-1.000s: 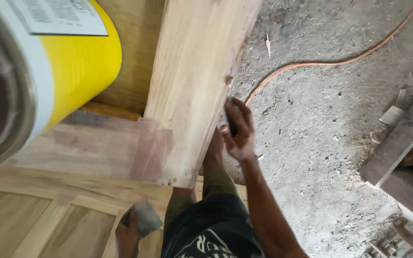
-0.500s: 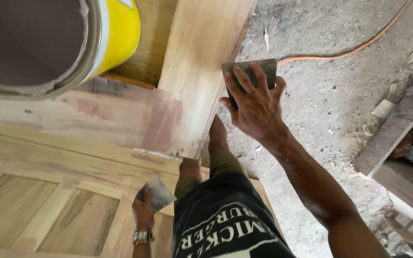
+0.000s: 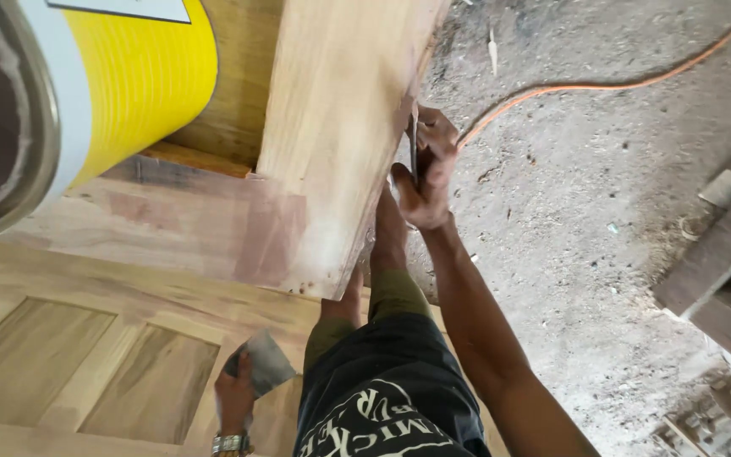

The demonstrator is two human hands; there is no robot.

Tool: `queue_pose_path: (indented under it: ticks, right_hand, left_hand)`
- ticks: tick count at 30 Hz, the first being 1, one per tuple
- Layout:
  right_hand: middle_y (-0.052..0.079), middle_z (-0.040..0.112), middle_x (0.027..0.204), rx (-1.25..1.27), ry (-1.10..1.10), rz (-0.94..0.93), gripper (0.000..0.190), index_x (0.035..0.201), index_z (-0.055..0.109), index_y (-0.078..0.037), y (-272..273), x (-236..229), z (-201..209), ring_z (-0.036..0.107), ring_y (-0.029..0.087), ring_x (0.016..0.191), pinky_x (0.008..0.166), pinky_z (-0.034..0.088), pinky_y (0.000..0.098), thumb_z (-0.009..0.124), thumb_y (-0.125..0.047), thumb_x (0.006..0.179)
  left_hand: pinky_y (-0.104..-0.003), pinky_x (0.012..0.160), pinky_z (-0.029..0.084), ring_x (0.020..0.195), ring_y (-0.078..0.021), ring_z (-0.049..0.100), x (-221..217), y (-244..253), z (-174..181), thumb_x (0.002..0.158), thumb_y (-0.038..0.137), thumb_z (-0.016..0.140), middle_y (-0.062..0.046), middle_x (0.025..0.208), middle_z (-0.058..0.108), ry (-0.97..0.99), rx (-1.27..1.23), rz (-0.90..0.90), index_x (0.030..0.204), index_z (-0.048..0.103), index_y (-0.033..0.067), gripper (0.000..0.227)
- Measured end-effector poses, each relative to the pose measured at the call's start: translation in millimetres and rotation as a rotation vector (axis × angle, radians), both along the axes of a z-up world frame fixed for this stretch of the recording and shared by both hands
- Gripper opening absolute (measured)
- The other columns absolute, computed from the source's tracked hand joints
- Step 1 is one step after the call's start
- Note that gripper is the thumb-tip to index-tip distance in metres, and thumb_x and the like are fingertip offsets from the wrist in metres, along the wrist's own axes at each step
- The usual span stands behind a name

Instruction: The recorder is sanding a wooden door and applying wood filler to prepare it for finishing.

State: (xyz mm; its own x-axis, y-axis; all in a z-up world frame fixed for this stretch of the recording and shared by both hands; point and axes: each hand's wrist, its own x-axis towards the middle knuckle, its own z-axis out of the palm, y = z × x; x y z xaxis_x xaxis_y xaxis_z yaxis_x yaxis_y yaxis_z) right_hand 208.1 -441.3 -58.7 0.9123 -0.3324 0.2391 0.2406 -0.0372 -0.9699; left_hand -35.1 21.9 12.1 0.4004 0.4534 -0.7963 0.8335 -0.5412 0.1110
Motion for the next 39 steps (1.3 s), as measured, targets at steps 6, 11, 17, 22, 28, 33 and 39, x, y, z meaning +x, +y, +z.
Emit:
queue_pose_path:
  ticks: [6,11,17,22,28,33,39]
  right_hand:
    - [0.024,0.042,0.143,-0.376,0.033,0.073,0.076,0.142,0.039,-0.008,-40.7,-39.7,-49.3,0.043,0.04,0.137,0.116,0.039,0.054,0.054,0.017,0.072]
    - [0.024,0.046,0.144,-0.432,0.144,0.052,0.065,0.143,0.041,-0.003,-62.5,-48.8,60.4,0.047,0.039,0.137,0.118,0.041,0.0525,0.045,0.014,0.08]
    - [0.022,0.045,0.157,-0.181,-0.072,0.512,0.057,0.153,0.041,-0.006,-10.5,-27.6,254.6,0.044,0.042,0.148,0.122,0.04,0.0504,0.058,-0.001,0.099]
    - [0.021,0.051,0.156,-0.508,0.067,0.75,0.053,0.147,0.051,-0.015,27.0,-24.8,319.7,0.055,0.041,0.141,0.107,0.055,0.0409,0.065,-0.008,0.097]
    - [0.016,0.064,0.135,-0.553,0.485,0.805,0.058,0.15,0.05,-0.008,63.5,-19.6,321.8,0.069,0.038,0.117,0.092,0.058,0.0421,0.068,-0.005,0.094]
    - [0.018,0.062,0.13,-0.684,0.12,0.468,0.047,0.13,0.061,-0.004,148.4,-41.5,335.8,0.063,0.038,0.119,0.1,0.055,0.0434,0.068,0.002,0.084]
    - [0.016,0.059,0.127,-0.614,-0.148,0.516,0.069,0.128,0.062,-0.008,245.7,-18.9,358.2,0.053,0.041,0.125,0.105,0.048,0.0494,0.083,-0.009,0.061]
  left_hand:
    - [-0.04,0.073,0.045,0.081,-0.0219,0.051,-24.2,57.4,5.1,0.109,0.037,0.063,-0.01,0.082,0.059,-0.238,-0.25,0.04,0.1,0.066,-0.0051,0.043]
    - [-0.045,0.089,0.049,0.1,-0.0353,0.06,77.5,-59.5,87.5,0.103,0.021,0.056,-0.02,0.111,0.063,-0.581,-0.388,-0.415,0.117,0.061,-0.004,0.029]
    - [-0.042,0.083,0.058,0.101,-0.03,0.067,191.5,-241.6,161.6,0.097,0.021,0.054,-0.014,0.114,0.069,-0.587,-0.768,0.675,0.125,0.057,0.0039,0.033]
    - [-0.035,0.064,0.06,0.081,-0.0195,0.072,203.8,-241.7,221.0,0.105,0.027,0.048,-0.011,0.102,0.073,-0.746,-0.81,0.665,0.129,0.061,-0.001,0.039]
    - [-0.038,0.063,0.046,0.066,-0.0262,0.053,172.2,-182.5,224.1,0.105,0.028,0.06,-0.019,0.076,0.067,-0.784,-0.301,-0.099,0.144,0.067,0.0065,0.045]
    - [-0.037,0.095,0.057,0.109,-0.0278,0.068,195.7,-150.6,249.7,0.114,0.029,0.043,-0.02,0.129,0.068,-1.499,-0.022,0.172,0.143,0.058,-0.0014,0.044]
    - [-0.038,0.092,0.06,0.108,-0.0281,0.074,190.9,-55.4,296.1,0.111,0.025,0.049,-0.018,0.123,0.074,-1.392,-0.243,-0.132,0.138,0.063,0.0016,0.038]
